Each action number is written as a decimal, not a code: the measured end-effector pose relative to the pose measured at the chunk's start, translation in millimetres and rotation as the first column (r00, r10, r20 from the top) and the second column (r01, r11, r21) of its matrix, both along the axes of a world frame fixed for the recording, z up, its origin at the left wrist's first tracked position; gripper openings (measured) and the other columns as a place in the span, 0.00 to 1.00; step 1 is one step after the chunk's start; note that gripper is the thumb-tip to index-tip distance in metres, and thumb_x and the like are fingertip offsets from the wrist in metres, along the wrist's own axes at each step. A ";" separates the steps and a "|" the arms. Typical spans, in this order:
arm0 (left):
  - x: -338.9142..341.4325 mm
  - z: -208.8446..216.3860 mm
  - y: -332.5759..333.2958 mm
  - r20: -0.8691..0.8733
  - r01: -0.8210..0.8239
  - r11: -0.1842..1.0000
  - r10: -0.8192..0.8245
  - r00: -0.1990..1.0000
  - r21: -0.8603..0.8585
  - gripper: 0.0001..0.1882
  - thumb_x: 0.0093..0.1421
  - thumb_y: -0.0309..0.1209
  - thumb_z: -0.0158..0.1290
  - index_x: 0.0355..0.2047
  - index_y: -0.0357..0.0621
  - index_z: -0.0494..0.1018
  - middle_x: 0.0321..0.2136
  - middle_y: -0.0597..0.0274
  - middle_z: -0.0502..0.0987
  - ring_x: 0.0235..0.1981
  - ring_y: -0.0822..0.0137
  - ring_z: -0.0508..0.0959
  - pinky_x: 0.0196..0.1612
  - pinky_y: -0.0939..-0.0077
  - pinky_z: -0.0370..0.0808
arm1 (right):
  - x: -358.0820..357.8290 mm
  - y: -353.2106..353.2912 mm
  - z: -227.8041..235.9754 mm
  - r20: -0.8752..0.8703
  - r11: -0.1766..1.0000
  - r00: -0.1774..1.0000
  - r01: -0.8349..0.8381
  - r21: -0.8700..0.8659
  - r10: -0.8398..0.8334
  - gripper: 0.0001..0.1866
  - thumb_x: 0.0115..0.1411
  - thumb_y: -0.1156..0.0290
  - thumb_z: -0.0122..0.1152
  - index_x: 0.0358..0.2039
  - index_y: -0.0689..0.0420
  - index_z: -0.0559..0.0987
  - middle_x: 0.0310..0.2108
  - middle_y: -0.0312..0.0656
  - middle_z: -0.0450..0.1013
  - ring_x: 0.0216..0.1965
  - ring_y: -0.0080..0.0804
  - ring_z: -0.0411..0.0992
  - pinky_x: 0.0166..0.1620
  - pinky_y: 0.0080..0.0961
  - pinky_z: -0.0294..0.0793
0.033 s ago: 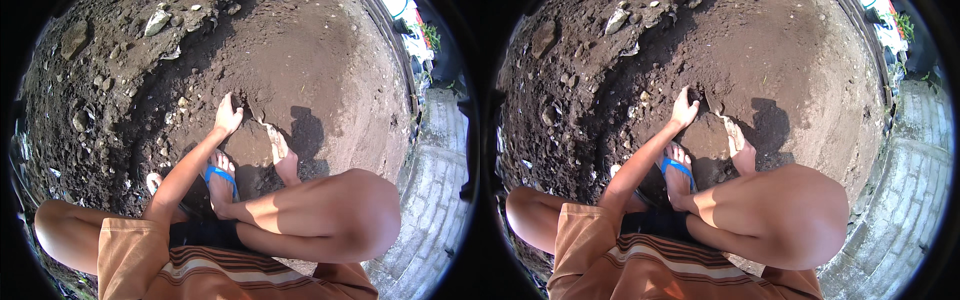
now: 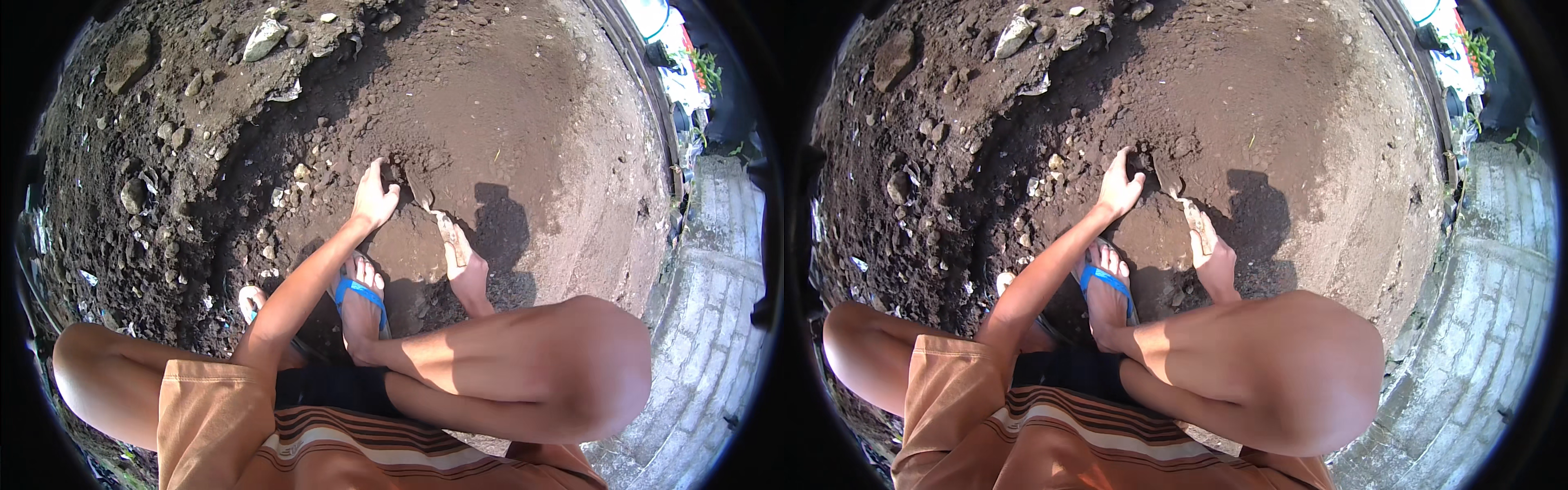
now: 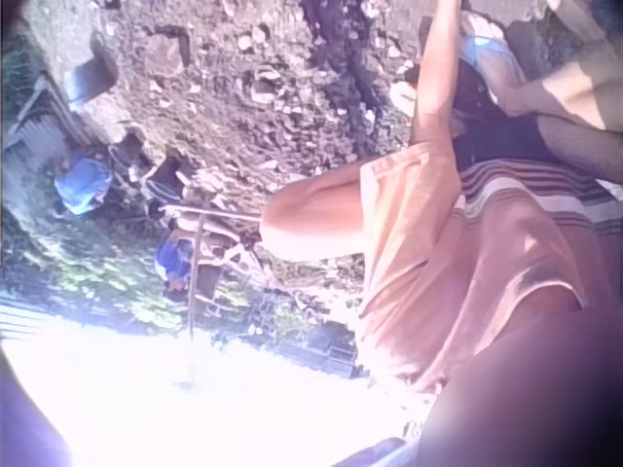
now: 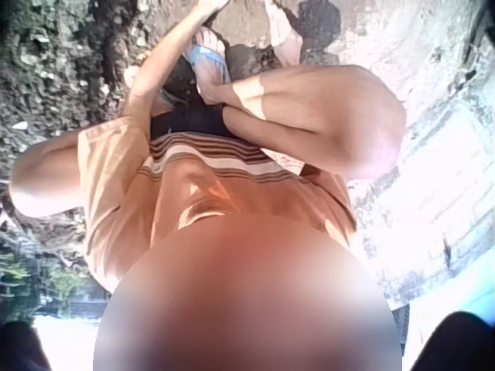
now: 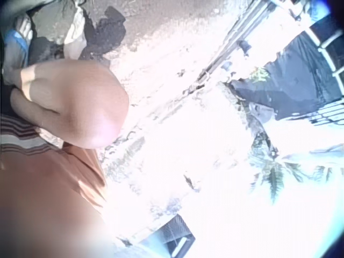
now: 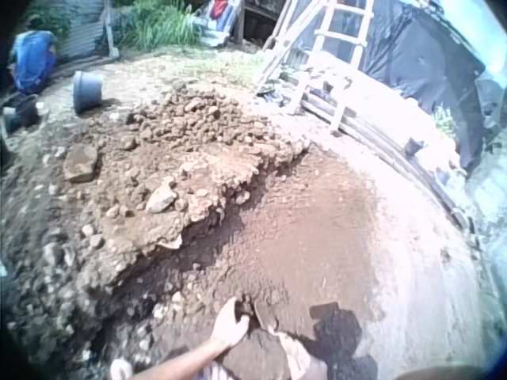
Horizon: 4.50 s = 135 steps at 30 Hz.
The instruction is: The person sits on the ground and uses a small hand trowel to break up compacted soil clods. They repeatedly strike and pry apart clods, then use their hands to crumble the loosened soil into smaller particles.
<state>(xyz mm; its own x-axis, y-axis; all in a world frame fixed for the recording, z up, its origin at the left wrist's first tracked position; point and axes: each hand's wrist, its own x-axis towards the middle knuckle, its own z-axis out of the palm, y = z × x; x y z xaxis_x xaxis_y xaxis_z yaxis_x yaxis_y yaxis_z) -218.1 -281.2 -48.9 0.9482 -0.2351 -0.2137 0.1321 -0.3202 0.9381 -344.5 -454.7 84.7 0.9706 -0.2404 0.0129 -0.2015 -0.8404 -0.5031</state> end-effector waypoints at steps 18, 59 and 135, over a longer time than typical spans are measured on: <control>-1.1 -2.9 -5.2 0.073 -0.146 0.986 0.140 0.987 0.075 0.27 0.59 0.31 0.55 0.58 0.35 0.67 0.53 0.38 0.74 0.57 0.40 0.72 0.63 0.50 0.68 | 114.2 -40.0 45.8 -0.601 0.979 0.795 -0.178 -0.101 0.082 0.22 0.65 0.53 0.65 0.49 0.57 0.87 0.32 0.51 0.84 0.34 0.49 0.82 0.42 0.38 0.77; -2.9 -13.0 -1.7 0.049 -0.331 0.940 0.327 0.944 0.089 0.28 0.60 0.29 0.54 0.61 0.38 0.63 0.58 0.39 0.67 0.61 0.40 0.66 0.67 0.50 0.63 | 26.6 8.5 16.6 -0.367 0.983 0.912 0.175 -0.056 -0.183 0.20 0.64 0.57 0.67 0.54 0.51 0.84 0.43 0.52 0.82 0.48 0.52 0.81 0.50 0.36 0.80; -2.0 -12.0 1.9 -0.168 -0.392 0.920 0.386 0.907 -0.005 0.27 0.64 0.32 0.50 0.63 0.40 0.64 0.60 0.39 0.69 0.61 0.40 0.71 0.65 0.52 0.69 | 93.9 -4.6 72.9 -0.557 0.946 0.776 -0.317 0.061 0.296 0.26 0.58 0.68 0.67 0.58 0.62 0.80 0.44 0.56 0.82 0.48 0.50 0.82 0.52 0.38 0.80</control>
